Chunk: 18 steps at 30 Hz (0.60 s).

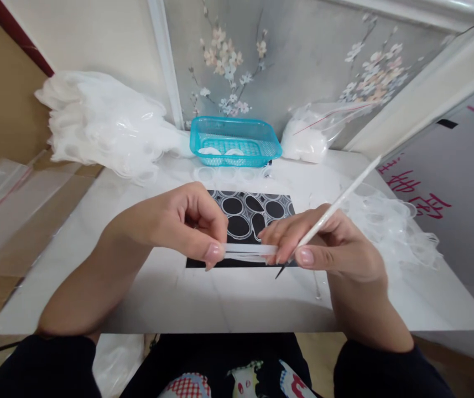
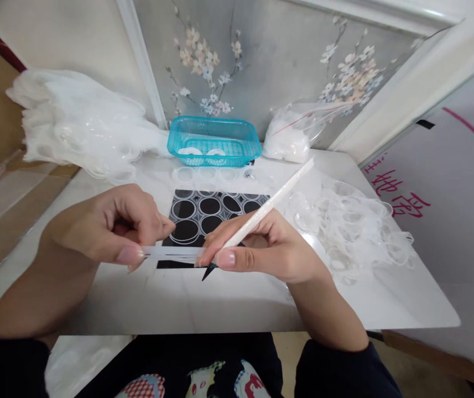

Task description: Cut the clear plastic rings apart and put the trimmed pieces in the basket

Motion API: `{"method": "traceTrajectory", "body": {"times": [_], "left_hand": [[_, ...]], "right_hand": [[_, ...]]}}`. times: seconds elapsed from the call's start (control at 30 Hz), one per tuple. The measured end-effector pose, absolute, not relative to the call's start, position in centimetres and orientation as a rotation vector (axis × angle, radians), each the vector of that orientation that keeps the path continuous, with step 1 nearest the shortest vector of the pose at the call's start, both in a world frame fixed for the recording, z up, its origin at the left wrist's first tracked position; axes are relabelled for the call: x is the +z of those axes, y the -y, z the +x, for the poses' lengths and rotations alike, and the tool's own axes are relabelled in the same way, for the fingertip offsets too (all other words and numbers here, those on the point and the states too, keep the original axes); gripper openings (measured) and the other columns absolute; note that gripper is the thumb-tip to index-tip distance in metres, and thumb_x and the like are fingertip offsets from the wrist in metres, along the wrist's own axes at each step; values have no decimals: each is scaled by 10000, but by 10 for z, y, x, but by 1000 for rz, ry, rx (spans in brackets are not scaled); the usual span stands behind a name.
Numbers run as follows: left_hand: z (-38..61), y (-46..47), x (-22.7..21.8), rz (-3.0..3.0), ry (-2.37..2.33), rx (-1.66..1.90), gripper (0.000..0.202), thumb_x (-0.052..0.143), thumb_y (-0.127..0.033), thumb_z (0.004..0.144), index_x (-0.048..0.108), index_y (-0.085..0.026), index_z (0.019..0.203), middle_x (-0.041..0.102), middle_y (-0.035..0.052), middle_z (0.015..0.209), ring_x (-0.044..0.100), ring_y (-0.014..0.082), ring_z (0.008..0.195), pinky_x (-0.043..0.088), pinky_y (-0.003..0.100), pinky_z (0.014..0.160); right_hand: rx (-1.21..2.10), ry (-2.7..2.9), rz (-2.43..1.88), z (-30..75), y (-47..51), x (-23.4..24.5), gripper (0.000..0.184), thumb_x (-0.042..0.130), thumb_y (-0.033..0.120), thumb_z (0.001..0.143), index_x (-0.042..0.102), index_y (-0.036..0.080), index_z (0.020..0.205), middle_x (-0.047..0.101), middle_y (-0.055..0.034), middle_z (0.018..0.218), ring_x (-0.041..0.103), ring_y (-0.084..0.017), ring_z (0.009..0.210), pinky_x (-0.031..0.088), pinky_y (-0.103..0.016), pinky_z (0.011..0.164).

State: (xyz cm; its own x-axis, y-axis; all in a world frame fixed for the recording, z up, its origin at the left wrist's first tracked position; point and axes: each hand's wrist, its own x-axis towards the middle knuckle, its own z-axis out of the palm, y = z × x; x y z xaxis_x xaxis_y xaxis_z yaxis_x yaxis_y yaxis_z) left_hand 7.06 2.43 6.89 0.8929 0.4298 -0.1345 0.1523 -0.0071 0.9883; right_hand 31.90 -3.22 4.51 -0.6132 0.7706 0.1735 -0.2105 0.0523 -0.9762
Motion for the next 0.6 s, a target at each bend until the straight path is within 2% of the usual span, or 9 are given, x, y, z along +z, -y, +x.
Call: {"method": "traceTrajectory", "body": {"times": [0.23,0.43,0.6], "left_hand": [[81,-21,73,1409,-501,328,200,677,-322,696,699,-204,535,564,29,454,362,95,403,295,256,407],[82,-20,73,1383,-482,318,181,656,-296,687,705,-203,539,520,16,413,296,76,372,235,257,386],[82,-18,75,1378,-491,312,182,658,-305,671,700,-205,525,486,14,388,262,74,359,212,267,377]], "right_hand": [[1870,1312,-434,309,35,41,117,687,301,828,776,239,873,747,-48,837,694,-182,779,554,-333,735],[1941,1194,-432,307,34,42,105,684,311,830,769,252,843,734,-25,791,690,-162,730,548,-329,724],[1982,1131,-534,306,32,41,127,735,361,763,751,235,772,726,-31,735,681,-173,701,547,-328,699]]}}
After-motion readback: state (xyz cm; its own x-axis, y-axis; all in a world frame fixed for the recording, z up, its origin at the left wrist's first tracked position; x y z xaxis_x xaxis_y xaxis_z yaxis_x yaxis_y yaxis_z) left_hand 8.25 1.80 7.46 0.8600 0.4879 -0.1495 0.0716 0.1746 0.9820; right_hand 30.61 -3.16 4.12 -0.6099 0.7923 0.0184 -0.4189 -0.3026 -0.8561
